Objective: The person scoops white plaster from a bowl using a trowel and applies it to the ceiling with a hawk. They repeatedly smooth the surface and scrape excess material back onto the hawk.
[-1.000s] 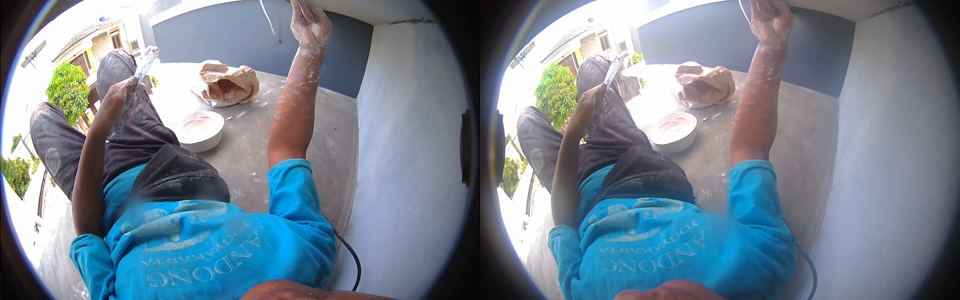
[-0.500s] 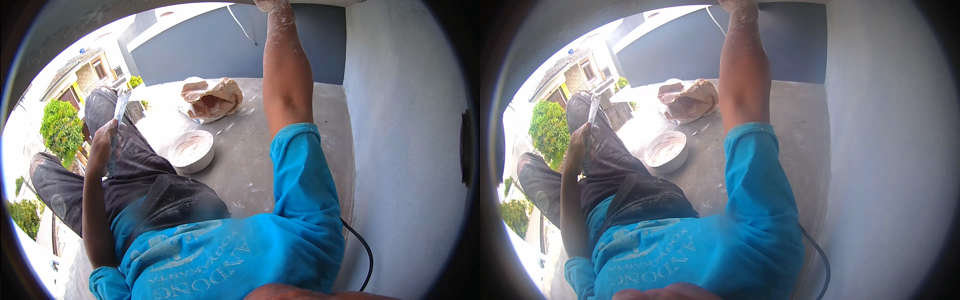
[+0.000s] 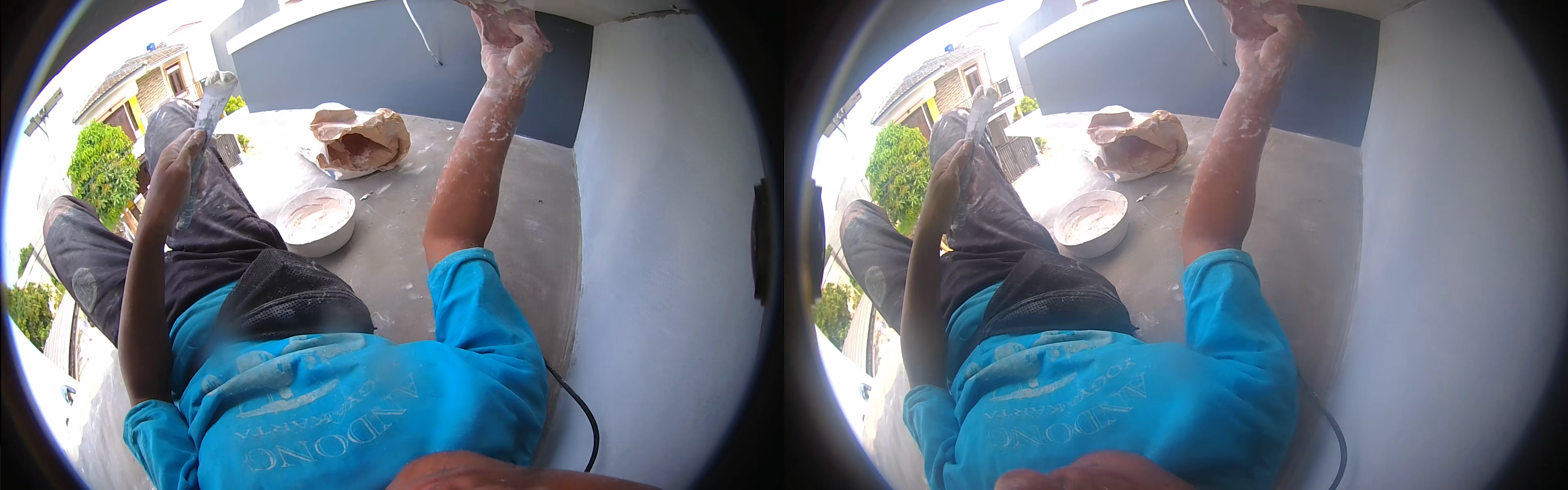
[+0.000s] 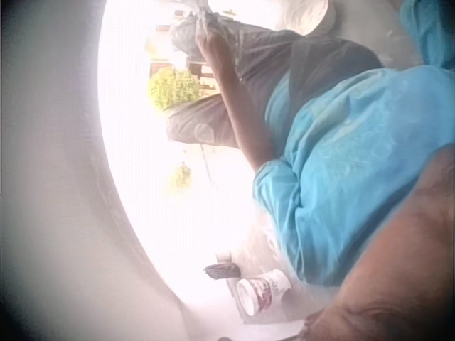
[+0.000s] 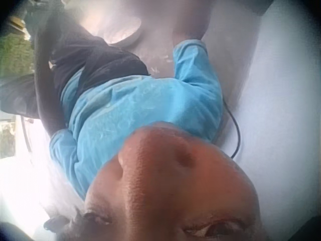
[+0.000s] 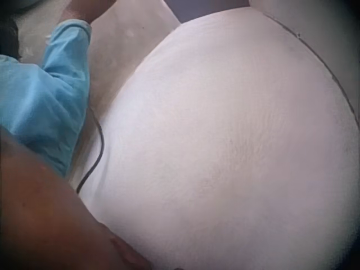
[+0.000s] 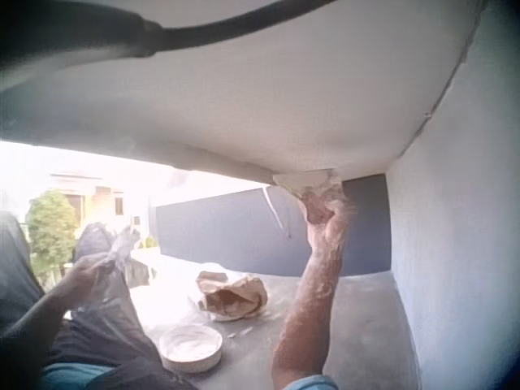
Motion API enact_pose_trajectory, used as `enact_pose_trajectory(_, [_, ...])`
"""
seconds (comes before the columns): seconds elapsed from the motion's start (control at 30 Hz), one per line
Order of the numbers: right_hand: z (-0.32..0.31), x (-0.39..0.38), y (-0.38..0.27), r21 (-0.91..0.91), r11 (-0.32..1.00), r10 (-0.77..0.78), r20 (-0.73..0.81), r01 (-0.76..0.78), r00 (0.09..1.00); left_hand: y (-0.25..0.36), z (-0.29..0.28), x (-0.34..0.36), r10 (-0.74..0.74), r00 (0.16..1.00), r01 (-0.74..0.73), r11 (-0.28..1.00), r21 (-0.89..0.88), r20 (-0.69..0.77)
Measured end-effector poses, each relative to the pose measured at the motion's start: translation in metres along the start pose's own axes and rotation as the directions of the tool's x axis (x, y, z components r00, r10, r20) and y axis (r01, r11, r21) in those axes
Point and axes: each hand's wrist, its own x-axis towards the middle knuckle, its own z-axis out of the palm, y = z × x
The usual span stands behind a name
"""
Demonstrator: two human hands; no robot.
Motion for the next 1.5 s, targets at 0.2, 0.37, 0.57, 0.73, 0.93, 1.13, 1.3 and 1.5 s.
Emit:
enact_pose_trajectory(0.2, [0.081, -0.145, 0.017, 0.332, 0.762, 0.588, 0.004, -0.556, 0.809, -0.018, 0.001, 0.021, 0.549, 0.807, -0.307, 0.703, 0.641, -0.216])
enact_pose_trajectory(0.37, [0.133, -0.200, 0.045, 0.486, 0.441, 0.731, 0.294, -0.755, 0.616, -0.013, -0.005, 0.034, 0.741, 0.640, -0.464, 0.584, 0.666, -0.204])
enact_pose_trajectory(0.57, [0.158, -0.216, 0.056, 0.553, 0.379, 0.708, 0.343, -0.742, 0.617, -0.016, -0.016, 0.037, 0.889, 0.451, -0.572, 0.350, 0.742, -0.071])
enact_pose_trajectory(0.73, [0.156, -0.213, 0.041, 0.648, 0.326, 0.594, 0.427, -0.689, 0.682, -0.017, -0.023, 0.040, 0.908, 0.411, -0.563, 0.318, 0.763, -0.076])
enact_pose_trajectory(0.93, [0.136, -0.201, 0.038, 0.656, 0.431, 0.646, 0.256, -0.620, 0.720, -0.018, -0.020, 0.042, 0.902, 0.431, -0.561, 0.265, 0.784, 0.003])
enact_pose_trajectory(1.13, [0.085, -0.159, 0.027, 0.641, 0.643, 0.482, 0.086, -0.419, 0.872, -0.033, -0.011, 0.049, 0.814, 0.560, -0.494, 0.476, 0.728, -0.153])
enact_pose_trajectory(1.3, [0.033, -0.080, 0.017, 0.503, 0.773, 0.464, -0.032, -0.387, 0.885, -0.029, -0.016, 0.037, 0.713, 0.675, -0.445, 0.598, 0.667, -0.188])
enact_pose_trajectory(1.5, [-0.063, 0.063, 0.082, 0.251, 0.913, 0.242, 0.306, -0.323, 0.921, -0.031, -0.020, 0.037, 0.697, 0.708, -0.458, 0.576, 0.677, -0.114])
